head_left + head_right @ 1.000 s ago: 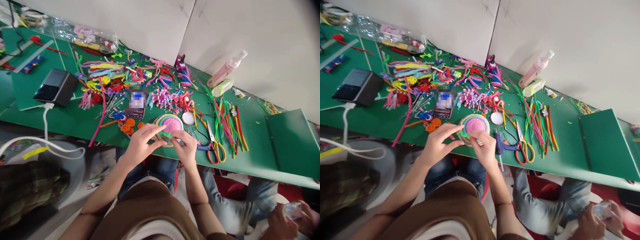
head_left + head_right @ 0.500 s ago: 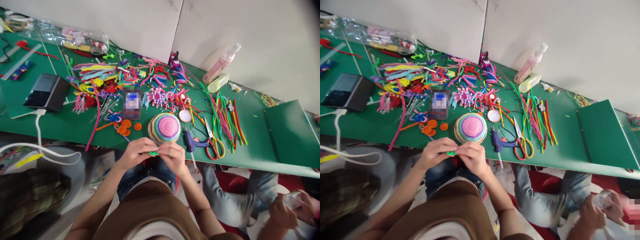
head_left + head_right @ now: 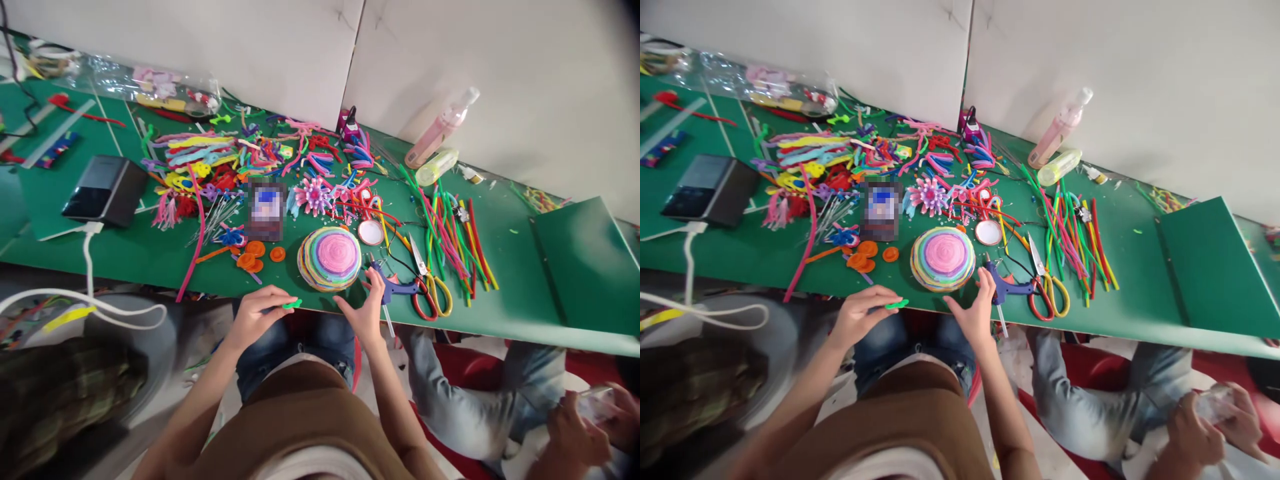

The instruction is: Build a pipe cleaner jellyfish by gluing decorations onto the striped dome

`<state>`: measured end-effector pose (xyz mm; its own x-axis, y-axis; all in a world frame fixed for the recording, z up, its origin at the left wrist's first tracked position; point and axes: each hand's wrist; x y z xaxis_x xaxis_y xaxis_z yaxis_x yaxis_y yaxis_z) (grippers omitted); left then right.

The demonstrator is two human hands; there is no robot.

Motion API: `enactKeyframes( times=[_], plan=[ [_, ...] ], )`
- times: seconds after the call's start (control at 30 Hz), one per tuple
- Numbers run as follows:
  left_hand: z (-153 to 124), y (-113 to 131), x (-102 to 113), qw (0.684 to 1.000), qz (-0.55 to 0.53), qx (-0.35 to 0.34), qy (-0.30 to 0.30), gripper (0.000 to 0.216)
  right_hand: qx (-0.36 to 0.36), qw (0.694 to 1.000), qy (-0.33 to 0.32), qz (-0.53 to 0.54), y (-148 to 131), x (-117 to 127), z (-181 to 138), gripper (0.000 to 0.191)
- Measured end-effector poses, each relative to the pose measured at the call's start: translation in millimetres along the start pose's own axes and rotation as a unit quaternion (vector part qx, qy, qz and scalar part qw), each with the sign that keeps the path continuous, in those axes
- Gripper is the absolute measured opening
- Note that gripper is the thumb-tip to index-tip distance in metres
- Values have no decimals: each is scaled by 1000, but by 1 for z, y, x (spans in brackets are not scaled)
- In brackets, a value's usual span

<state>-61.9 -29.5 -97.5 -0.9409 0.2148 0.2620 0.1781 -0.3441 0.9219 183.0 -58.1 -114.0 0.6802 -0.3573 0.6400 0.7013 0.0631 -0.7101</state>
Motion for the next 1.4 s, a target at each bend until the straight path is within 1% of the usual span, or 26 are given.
enactKeyframes(
  times=[0.17, 0.27, 0.4, 0.47, 0.53, 0.63, 0.73, 0.77, 0.8, 0.83, 0.87, 0.9, 0.97, 1.0, 1.07, 1.13, 1.2, 1.23, 1.33, 1.4],
  plan=[
    [12, 0, 3, 999, 33, 10, 12, 11, -25, 998, -51, -8, 6, -10, 11, 100],
    [14, 1, 1, 999, 39, 22, 24, 11, -27, 997, -68, -11, 6, -15, 13, 110],
    [11, -1, -2, 996, 52, 47, 48, 11, -27, 997, -66, 29, 6, -15, 17, 117],
    [9, -4, -4, 994, 64, 62, 68, 12, -10, 997, -54, 50, 5, -14, 21, 118],
    [8, -8, -5, 990, 71, 79, 93, 13, 21, 998, -44, 46, 5, -13, 27, 120],
    [10, -13, -6, 986, 49, 113, 109, 17, 56, 996, -64, 38, 4, -14, 41, 113],
    [13, -15, -7, 983, -10, 161, 85, 22, 46, 994, -74, 67, 4, -16, 58, 103],
    [14, -15, -6, 981, -23, 171, 84, 27, 42, 994, -69, 78, 4, -17, 63, 102],
    [16, -15, -5, 980, -19, 176, 93, 37, 40, 993, -67, 86, 4, -17, 69, 102],
    [17, -15, -4, 979, 7, 167, 113, 50, 44, 993, -71, 87, 3, -16, 73, 102],
    [19, -15, -2, 980, 52, 142, 131, 61, 53, 992, -80, 79, 2, -14, 76, 102],
    [21, -15, 0, 979, 106, 102, 138, 66, 67, 992, -91, 62, 0, -12, 78, 102],
    [27, -13, 2, 972, 203, -3, 117, 63, 104, 990, -94, 18, -7, -8, 76, 101],
    [30, -11, 2, 967, 229, -57, 98, 63, 123, 989, -79, 2, -11, -6, 72, 98],
    [37, -5, -1, 957, 238, -143, 87, 70, 158, 987, -37, -1, -23, -4, 61, 84],
    [43, 3, -6, 950, 226, -195, 90, 77, 193, 980, -29, 24, -34, -5, 50, 60],
    [47, 11, -12, 951, 208, -215, 77, 80, 225, 971, -54, 54, -42, -9, 43, 39],
    [47, 15, -14, 954, 195, -217, 66, 79, 235, 968, -62, 66, -44, -10, 42, 32],
    [46, 21, -17, 966, 134, -216, 41, 77, 234, 967, -53, 85, -44, -14, 40, 20],
    [43, 21, -18, 977, 78, -194, 45, 78, 224, 969, -46, 95, -44, -13, 39, 15]
  ],
)
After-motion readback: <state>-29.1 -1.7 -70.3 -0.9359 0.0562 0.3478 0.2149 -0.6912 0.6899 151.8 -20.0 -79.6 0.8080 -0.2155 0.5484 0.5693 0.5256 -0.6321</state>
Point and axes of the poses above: each hand's wrist, its own z-axis towards the middle knuckle, its own x-axis out of the back of the hand, y = z × x, and after that the axes turned 2 degrees about -z, right-handed
